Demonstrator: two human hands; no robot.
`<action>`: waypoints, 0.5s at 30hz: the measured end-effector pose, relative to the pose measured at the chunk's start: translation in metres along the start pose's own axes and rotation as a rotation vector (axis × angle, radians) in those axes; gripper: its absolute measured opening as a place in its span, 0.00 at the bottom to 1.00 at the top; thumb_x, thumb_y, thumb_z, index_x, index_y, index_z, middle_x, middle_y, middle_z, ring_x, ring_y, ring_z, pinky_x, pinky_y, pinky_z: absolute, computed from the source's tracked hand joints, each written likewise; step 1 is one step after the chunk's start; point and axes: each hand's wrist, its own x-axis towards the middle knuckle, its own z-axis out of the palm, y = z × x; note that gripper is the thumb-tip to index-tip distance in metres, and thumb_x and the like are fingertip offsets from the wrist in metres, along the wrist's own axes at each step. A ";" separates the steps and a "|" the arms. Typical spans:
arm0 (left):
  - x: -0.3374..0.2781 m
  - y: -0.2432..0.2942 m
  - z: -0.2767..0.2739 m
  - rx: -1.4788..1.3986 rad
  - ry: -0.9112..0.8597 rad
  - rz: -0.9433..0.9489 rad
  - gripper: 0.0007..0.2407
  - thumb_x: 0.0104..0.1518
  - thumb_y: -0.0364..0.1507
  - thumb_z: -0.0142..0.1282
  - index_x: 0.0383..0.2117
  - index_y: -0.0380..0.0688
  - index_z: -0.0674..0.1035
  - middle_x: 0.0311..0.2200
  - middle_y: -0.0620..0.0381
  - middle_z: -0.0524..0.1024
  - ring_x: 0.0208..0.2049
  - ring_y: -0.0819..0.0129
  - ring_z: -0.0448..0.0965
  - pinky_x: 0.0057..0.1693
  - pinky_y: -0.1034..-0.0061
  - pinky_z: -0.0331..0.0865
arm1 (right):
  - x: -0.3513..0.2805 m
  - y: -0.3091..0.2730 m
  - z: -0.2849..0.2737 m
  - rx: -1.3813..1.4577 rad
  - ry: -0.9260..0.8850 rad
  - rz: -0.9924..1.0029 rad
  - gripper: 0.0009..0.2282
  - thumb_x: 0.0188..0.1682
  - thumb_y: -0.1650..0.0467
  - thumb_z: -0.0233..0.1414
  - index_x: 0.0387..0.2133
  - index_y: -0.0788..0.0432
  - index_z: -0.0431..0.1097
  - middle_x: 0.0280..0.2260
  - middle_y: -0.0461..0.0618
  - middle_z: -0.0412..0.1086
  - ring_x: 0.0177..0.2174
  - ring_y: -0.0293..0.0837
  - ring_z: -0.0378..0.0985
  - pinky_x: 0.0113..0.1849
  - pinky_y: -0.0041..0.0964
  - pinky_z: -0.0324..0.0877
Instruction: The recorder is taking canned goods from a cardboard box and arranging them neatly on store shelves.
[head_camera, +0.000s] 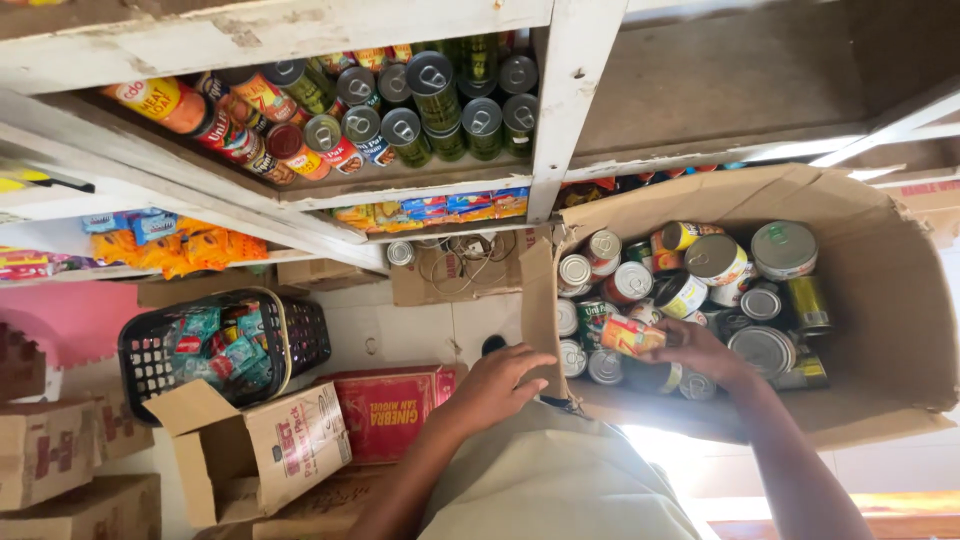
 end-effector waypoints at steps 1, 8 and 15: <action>0.000 -0.001 0.001 -0.029 0.012 0.003 0.14 0.58 0.29 0.57 0.51 0.42 0.77 0.44 0.48 0.78 0.47 0.49 0.78 0.53 0.62 0.71 | -0.006 -0.009 0.001 0.082 0.017 -0.009 0.34 0.33 0.66 0.68 0.55 0.63 0.65 0.43 0.55 0.81 0.46 0.42 0.80 0.52 0.36 0.69; 0.025 0.007 0.008 -0.243 0.221 0.022 0.20 0.57 0.28 0.63 0.56 0.39 0.74 0.48 0.50 0.76 0.46 0.62 0.82 0.50 0.72 0.77 | -0.058 -0.096 0.028 0.418 -0.138 -0.374 0.31 0.36 0.74 0.65 0.56 0.63 0.63 0.49 0.51 0.72 0.46 0.44 0.78 0.48 0.39 0.71; 0.038 0.065 -0.041 -0.668 0.504 -0.036 0.30 0.53 0.28 0.68 0.65 0.37 0.69 0.48 0.51 0.80 0.43 0.75 0.81 0.47 0.79 0.79 | -0.072 -0.186 0.068 0.505 -0.026 -0.793 0.28 0.38 0.76 0.65 0.55 0.65 0.64 0.47 0.51 0.72 0.47 0.41 0.75 0.49 0.38 0.70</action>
